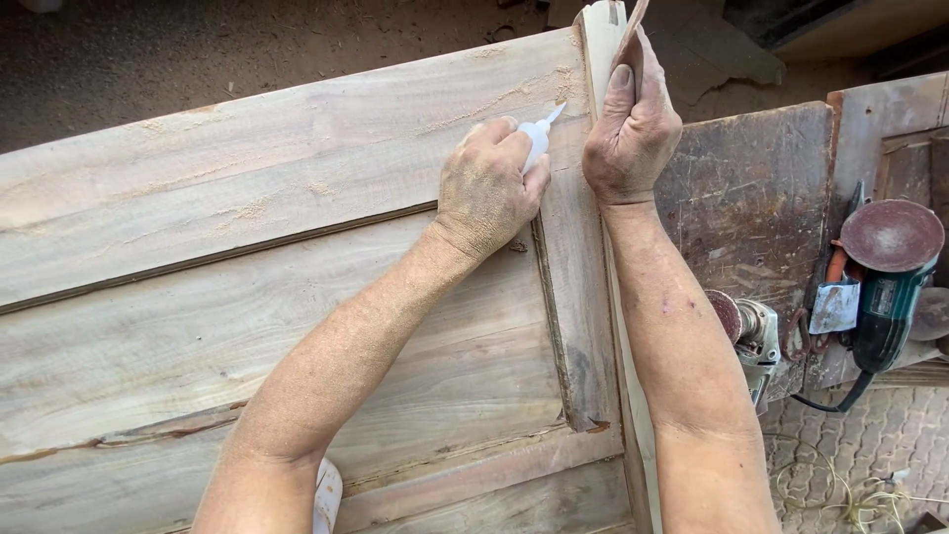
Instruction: The person applies wood filler from a squeeze bottle into gaps and cracks on a wooden door panel, then rubs it in with a sanding block. They use an angle grinder with a sanding disc to smooth the edges and surface, then repeat the filler application and rubbing process on additional areas.
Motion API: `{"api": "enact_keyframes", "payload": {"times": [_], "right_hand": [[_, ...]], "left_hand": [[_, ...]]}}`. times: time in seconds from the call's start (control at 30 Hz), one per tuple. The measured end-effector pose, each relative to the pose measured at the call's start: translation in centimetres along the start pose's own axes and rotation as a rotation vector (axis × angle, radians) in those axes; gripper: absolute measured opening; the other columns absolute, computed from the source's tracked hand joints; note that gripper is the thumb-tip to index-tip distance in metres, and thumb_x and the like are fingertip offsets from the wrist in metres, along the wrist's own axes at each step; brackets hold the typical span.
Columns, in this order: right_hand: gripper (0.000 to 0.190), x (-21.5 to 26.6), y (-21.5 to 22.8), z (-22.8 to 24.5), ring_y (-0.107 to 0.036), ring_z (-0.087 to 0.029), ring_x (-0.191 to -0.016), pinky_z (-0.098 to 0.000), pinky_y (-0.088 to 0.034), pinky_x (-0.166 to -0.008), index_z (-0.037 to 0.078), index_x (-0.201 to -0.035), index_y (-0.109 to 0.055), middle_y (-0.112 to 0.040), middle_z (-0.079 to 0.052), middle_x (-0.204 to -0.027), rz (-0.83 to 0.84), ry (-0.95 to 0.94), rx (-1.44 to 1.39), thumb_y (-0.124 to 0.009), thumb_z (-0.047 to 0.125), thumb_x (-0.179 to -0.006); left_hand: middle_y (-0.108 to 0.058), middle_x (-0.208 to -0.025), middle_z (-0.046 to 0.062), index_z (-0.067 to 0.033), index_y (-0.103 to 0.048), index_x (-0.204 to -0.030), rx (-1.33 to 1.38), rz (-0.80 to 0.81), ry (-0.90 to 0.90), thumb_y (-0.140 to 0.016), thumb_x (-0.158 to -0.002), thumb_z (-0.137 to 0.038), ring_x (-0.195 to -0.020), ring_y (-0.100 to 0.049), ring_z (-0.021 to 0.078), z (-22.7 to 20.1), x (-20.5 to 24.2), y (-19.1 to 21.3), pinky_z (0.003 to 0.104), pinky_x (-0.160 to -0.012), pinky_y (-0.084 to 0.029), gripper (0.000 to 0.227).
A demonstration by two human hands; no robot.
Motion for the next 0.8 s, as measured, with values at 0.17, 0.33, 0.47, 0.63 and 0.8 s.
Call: {"api": "enact_keyframes", "payload": {"times": [0.17, 0.33, 0.47, 0.63, 0.8], "right_hand": [[0.029, 0.0, -0.2, -0.1, -0.08, -0.021, -0.108, -0.0276, -0.067, -0.083, 0.01, -0.143, -0.054, -0.072, -0.014, -0.134, 0.009, -0.002, 0.003, -0.047, 0.011, -0.115], [0.029, 0.0, -0.2, 0.1, -0.081, -0.024, -0.107, -0.03, -0.067, -0.086, 0.008, -0.142, -0.056, -0.07, -0.013, -0.136, -0.002, 0.024, 0.066, -0.047, 0.012, -0.114], [0.028, -0.3, -0.2, 0.5, -0.078, -0.019, -0.091, -0.0278, -0.063, -0.073, 0.008, -0.141, -0.057, -0.075, -0.013, -0.127, 0.014, 0.031, 0.062, -0.048, 0.01, -0.114], [0.027, -0.5, 0.0, 1.0, -0.074, -0.018, -0.079, -0.0287, -0.059, -0.065, 0.007, -0.139, -0.058, -0.079, -0.014, -0.113, 0.013, 0.017, 0.045, -0.047, 0.011, -0.114], [0.028, -0.3, -0.3, 0.5, -0.079, -0.019, -0.091, -0.0262, -0.064, -0.07, 0.007, -0.142, -0.055, -0.078, -0.016, -0.122, 0.014, 0.06, 0.049, -0.047, 0.012, -0.116]], "left_hand": [[-0.065, -0.089, 0.013, -0.0023, -0.065, -0.076, -0.023, 0.013, 0.025, -0.07, -0.086, -0.016, -0.071, -0.063, 0.0212, 0.3, -0.4, -0.8, 0.031, -0.058, -0.055, 0.018], [-0.063, -0.083, 0.01, -0.0043, -0.063, -0.072, -0.063, 0.016, 0.003, -0.069, -0.086, -0.015, -0.064, -0.058, 0.0166, 0.7, 0.1, -0.3, 0.027, -0.049, -0.05, 0.018], [-0.069, -0.1, 0.02, 0.001, -0.068, -0.08, -0.06, 0.039, 0.05, -0.071, -0.087, -0.015, -0.074, -0.067, 0.0222, 1.7, 0.9, 0.5, 0.029, -0.055, -0.056, 0.018], [-0.073, -0.108, 0.025, 0.0029, -0.072, -0.082, -0.087, 0.011, 0.068, -0.071, -0.085, -0.017, -0.075, -0.07, 0.025, 2.5, 1.6, 2.1, 0.029, -0.053, -0.057, 0.02], [-0.071, -0.102, 0.024, 0.0022, -0.068, -0.076, -0.067, 0.006, 0.052, -0.072, -0.087, -0.014, -0.071, -0.068, 0.0218, 3.3, 2.6, 3.6, 0.025, -0.046, -0.055, 0.019]]}}
Point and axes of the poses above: each hand's wrist, its own x-axis away from the middle knuckle, its own y-axis out of the back of the hand, z = x × y, the point moved 8 cm from there along -x, towards the middle knuckle
